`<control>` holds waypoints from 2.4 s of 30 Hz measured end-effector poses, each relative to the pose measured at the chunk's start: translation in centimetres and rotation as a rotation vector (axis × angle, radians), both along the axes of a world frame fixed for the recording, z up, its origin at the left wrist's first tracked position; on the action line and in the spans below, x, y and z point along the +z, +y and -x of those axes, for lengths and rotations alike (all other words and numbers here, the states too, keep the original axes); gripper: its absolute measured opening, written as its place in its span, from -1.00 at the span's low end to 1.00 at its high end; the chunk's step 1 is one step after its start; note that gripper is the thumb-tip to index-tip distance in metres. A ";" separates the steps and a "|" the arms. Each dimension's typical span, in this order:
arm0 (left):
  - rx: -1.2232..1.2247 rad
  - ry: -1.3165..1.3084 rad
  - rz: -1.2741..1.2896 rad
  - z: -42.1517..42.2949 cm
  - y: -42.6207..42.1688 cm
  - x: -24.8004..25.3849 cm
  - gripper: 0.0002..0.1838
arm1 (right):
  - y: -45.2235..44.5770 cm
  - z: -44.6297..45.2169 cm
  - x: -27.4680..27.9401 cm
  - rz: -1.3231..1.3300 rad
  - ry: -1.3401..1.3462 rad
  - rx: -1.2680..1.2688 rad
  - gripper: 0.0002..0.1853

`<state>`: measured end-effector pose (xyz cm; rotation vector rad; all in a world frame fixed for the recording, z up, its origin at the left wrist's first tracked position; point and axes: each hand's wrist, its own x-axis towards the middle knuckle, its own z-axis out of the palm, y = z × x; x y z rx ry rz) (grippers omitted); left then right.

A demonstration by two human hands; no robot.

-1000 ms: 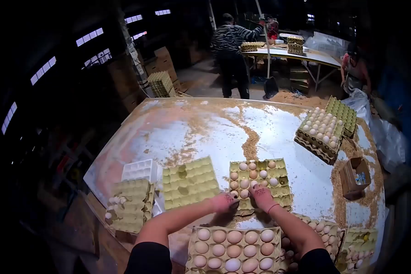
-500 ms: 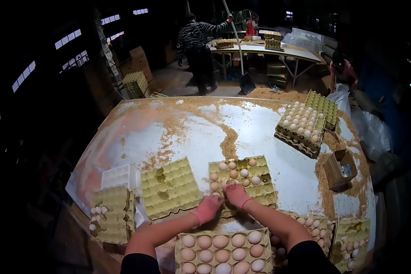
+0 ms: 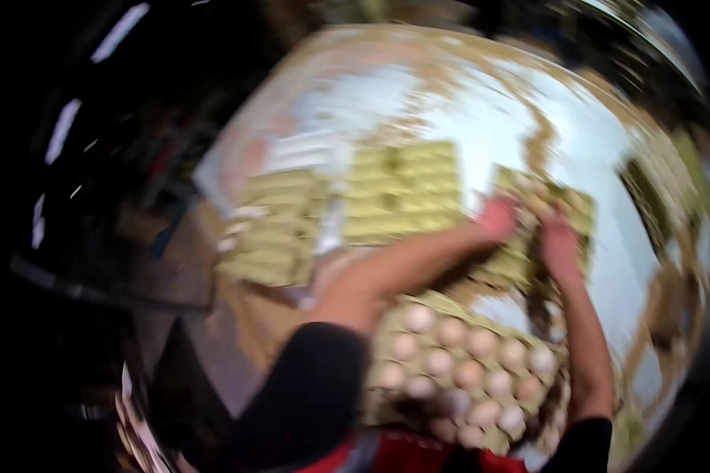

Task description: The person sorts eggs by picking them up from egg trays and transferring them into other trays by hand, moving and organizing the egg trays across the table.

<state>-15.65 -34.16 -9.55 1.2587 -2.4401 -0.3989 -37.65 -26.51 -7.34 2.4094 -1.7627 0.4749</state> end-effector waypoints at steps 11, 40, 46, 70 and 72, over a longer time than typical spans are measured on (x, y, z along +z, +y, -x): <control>0.008 -0.083 -0.242 3.2 1.4 5.4 -0.47 | -5.7 -1.6 1.7 -0.301 0.108 0.017 -0.65; 0.460 0.730 -0.658 -17.4 47.4 28.9 -0.51 | 40.0 -9.0 28.2 -0.347 -0.389 0.098 -0.56; 0.315 0.464 -0.270 -17.4 45.7 25.2 -0.45 | 37.0 -16.5 23.9 -0.199 -0.152 0.267 -0.53; 0.378 0.774 -0.868 -16.9 44.9 19.4 -0.34 | 35.8 -5.7 14.8 -0.523 -0.819 -0.209 -0.17; 0.292 0.430 -0.652 -16.9 44.5 19.3 -0.34 | 35.6 -5.1 16.8 -0.498 -0.784 -0.170 -0.20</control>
